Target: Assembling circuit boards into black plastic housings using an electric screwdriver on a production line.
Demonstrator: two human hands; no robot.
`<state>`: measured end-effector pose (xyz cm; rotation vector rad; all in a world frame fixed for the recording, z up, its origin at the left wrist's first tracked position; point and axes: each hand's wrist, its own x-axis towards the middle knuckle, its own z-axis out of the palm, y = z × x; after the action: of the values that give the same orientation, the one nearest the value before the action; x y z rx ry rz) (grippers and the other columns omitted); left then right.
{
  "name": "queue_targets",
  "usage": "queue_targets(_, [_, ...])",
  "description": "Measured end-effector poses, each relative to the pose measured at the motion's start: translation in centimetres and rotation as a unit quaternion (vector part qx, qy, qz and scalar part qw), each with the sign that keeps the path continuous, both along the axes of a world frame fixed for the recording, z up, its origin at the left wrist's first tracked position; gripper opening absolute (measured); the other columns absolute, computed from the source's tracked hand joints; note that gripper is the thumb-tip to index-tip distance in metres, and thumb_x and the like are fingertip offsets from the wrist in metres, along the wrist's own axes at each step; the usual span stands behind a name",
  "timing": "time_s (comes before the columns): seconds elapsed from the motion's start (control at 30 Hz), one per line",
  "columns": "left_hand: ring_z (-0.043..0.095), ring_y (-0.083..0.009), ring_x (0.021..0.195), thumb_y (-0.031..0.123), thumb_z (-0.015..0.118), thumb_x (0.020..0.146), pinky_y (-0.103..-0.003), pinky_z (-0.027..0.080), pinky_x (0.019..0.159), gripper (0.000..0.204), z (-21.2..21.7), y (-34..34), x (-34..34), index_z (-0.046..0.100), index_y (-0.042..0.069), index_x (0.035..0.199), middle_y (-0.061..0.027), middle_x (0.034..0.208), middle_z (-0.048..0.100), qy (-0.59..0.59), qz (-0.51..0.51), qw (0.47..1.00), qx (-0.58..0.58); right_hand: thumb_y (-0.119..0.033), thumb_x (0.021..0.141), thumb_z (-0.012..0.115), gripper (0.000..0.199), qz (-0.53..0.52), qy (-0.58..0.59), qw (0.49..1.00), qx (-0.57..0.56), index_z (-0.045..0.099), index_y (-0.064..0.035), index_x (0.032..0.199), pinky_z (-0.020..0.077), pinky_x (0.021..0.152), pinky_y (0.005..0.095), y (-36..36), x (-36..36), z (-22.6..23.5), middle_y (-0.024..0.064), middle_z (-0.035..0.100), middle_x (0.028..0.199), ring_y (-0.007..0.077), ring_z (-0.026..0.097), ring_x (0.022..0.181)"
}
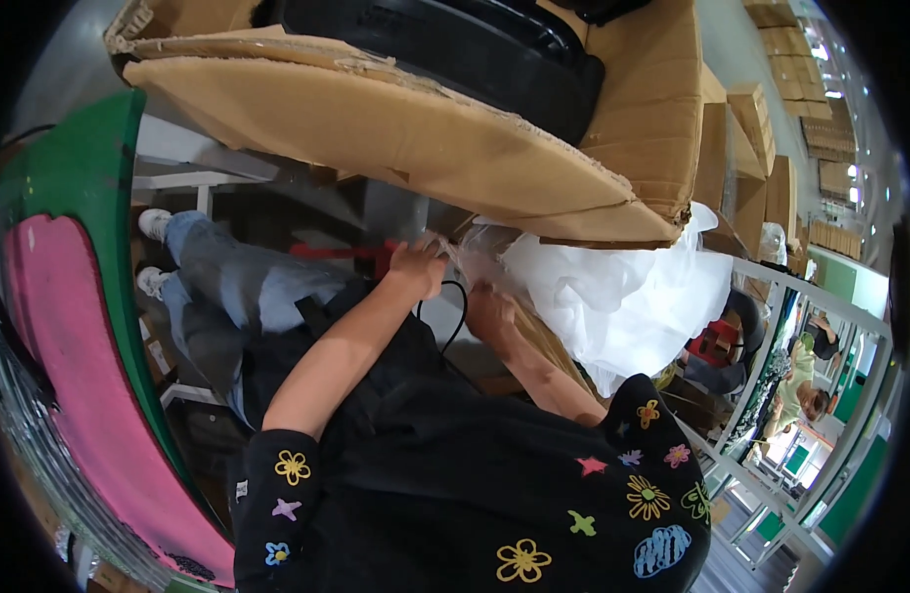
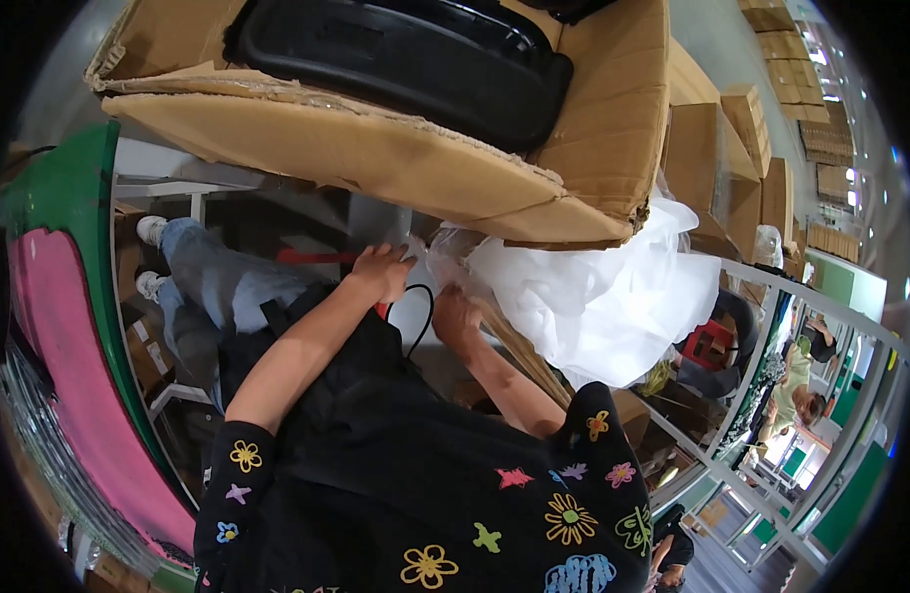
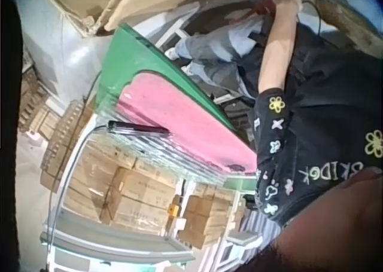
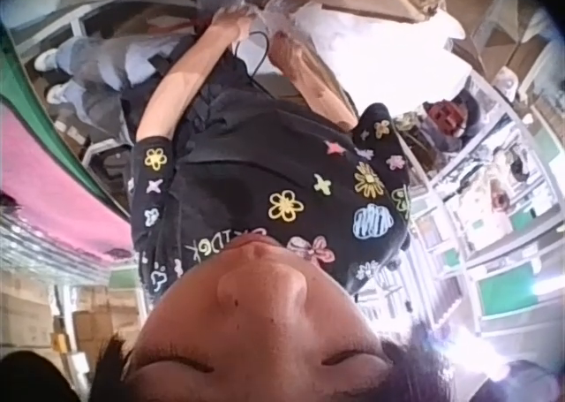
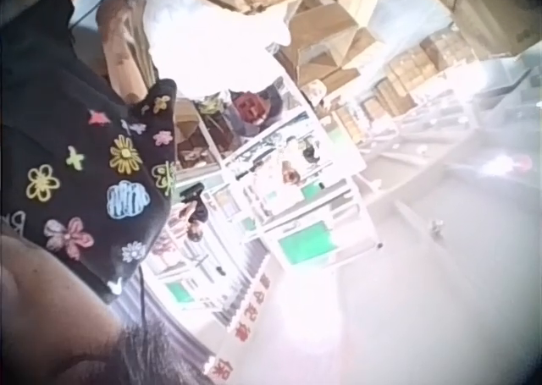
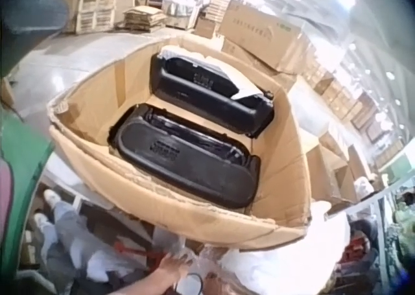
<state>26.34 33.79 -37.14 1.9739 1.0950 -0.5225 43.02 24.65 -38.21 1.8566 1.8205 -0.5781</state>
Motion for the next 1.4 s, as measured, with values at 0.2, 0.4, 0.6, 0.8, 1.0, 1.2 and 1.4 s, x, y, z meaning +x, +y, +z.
queue_targets(0.2, [0.035, -0.0331, 0.139, 0.028, 0.056, 0.088, -0.051, 0.033, 0.111, 0.060, 1.3, 0.5, -2.2, 0.045, 0.017, 0.145, -0.0087, 0.153, 0.039, 0.009, 0.027, 0.997, -0.076, -0.023, 0.087, 0.063, 0.020, 0.012, 0.147, 0.981, 0.122, 0.063, -0.0037, 0.093, 0.0559, 0.064, 0.0448, 4.1, -0.5, 14.3, 0.0159, 0.068, 0.089, 0.0341, 0.069, 0.080])
queue_targets(0.4, [0.041, -0.0376, 0.134, 0.031, 0.055, 0.090, -0.052, 0.036, 0.110, 0.057, 0.2, 0.9, -3.7, 0.048, 0.014, 0.143, -0.0123, 0.147, 0.046, -0.057, 0.124, 0.987, -0.087, -0.024, 0.076, 0.075, 0.045, 0.128, 0.081, 0.953, 0.264, 0.060, -0.0047, 0.113, 0.0458, 0.084, 0.0458, 2.8, 6.0, 13.5, 0.0119, 0.060, 0.104, 0.0316, 0.059, 0.099])
queue_targets(0.6, [0.048, -0.0369, 0.130, 0.031, 0.055, 0.090, -0.043, 0.038, 0.109, 0.055, 0.9, 1.8, -4.9, 0.050, 0.010, 0.141, -0.0178, 0.139, 0.054, -0.091, 0.156, 0.979, -0.096, -0.019, 0.072, 0.074, 0.062, 0.079, 0.189, 0.966, 0.156, 0.050, -0.0054, 0.128, 0.0453, 0.088, 0.0477, 3.4, 6.3, 7.8, 0.0168, 0.063, 0.098, 0.0379, 0.057, 0.099])
queue_targets(0.8, [0.050, -0.0374, 0.128, 0.032, 0.054, 0.091, -0.041, 0.040, 0.108, 0.052, 0.6, 2.5, -5.4, 0.053, 0.007, 0.137, -0.0192, 0.136, 0.056, -0.096, 0.152, 0.977, -0.115, -0.018, 0.074, 0.066, 0.029, 0.068, 0.107, 0.992, -0.019, 0.066, -0.0046, 0.099, 0.0530, 0.078, 0.0511, 6.4, 8.6, 3.5, 0.0241, 0.066, 0.092, 0.0422, 0.064, 0.090])
queue_targets(1.0, [0.054, -0.0364, 0.123, 0.032, 0.053, 0.091, -0.043, 0.043, 0.104, 0.049, -1.7, 1.3, -5.7, 0.057, 0.006, 0.132, -0.0196, 0.133, 0.058, -0.161, 0.173, 0.966, -0.103, -0.018, 0.076, 0.063, 0.025, 0.148, 0.107, 0.976, -0.120, 0.068, -0.0009, 0.093, 0.0547, 0.078, 0.0481, 3.7, 3.8, 2.7, 0.0246, 0.067, 0.100, 0.0405, 0.067, 0.092])
queue_targets(1.2, [0.052, -0.0389, 0.125, 0.034, 0.054, 0.090, -0.044, 0.041, 0.106, 0.052, -0.2, 1.6, -5.5, 0.054, 0.010, 0.136, -0.0183, 0.134, 0.058, -0.167, 0.197, 0.958, -0.128, -0.012, 0.082, 0.064, 0.028, 0.343, 0.115, 0.874, -0.325, 0.066, 0.0021, 0.107, 0.0548, 0.078, 0.0445, 6.8, -2.8, 11.6, 0.0235, 0.067, 0.104, 0.0368, 0.068, 0.090])
queue_targets(1.4, [0.042, -0.0386, 0.131, 0.061, 0.055, 0.089, -0.049, 0.034, 0.105, 0.084, 2.2, 1.5, -7.8, 0.036, 0.001, 0.143, -0.0239, 0.134, 0.052, -0.187, 0.321, 0.927, -0.053, -0.006, 0.089, 0.061, 0.015, 0.242, 0.517, 0.812, 0.119, 0.063, -0.0039, 0.104, 0.0500, 0.068, 0.0289, 23.4, -10.8, 32.2, 0.0058, 0.064, 0.082, 0.0146, 0.062, 0.071])
